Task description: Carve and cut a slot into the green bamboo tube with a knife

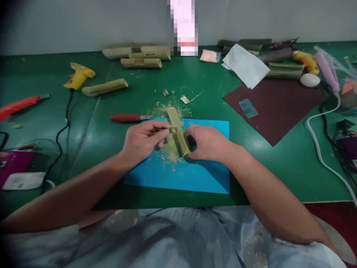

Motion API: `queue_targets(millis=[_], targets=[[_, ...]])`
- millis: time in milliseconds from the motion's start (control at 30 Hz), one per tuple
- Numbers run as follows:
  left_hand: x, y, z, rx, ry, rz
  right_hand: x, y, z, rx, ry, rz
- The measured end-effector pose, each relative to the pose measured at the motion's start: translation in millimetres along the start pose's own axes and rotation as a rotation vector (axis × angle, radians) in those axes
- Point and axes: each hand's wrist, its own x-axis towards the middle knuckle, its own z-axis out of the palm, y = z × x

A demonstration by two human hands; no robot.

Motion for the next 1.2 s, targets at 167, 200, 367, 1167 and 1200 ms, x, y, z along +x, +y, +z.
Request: queue_targets(millis=[167,200,367,1167,1200], targets=[[2.5,-0.4,1.1,0.344,-0.032,0.378,-0.6,0.0,0.8,0.004,0.011,-0.015],[2.8,-1.2,1.4,0.382,-0.055,0.433,-0.6,0.3,1.2,0.000,0.011,-0.014],[3.6,-8.0,0.5,0.521,-0.128,0.572,0.1,2.4,3.5,0.003,0.018,-0.028],[2.2,-9.6,6.4,0.479,-0.089,0.565,0.2,3.5,3.3,-0.005,0.019,-0.040],[2.3,-9.4,5.8,0.470,-0.096,0.563,0.1,3.1,3.2,-0.007,0.017,-0.034]])
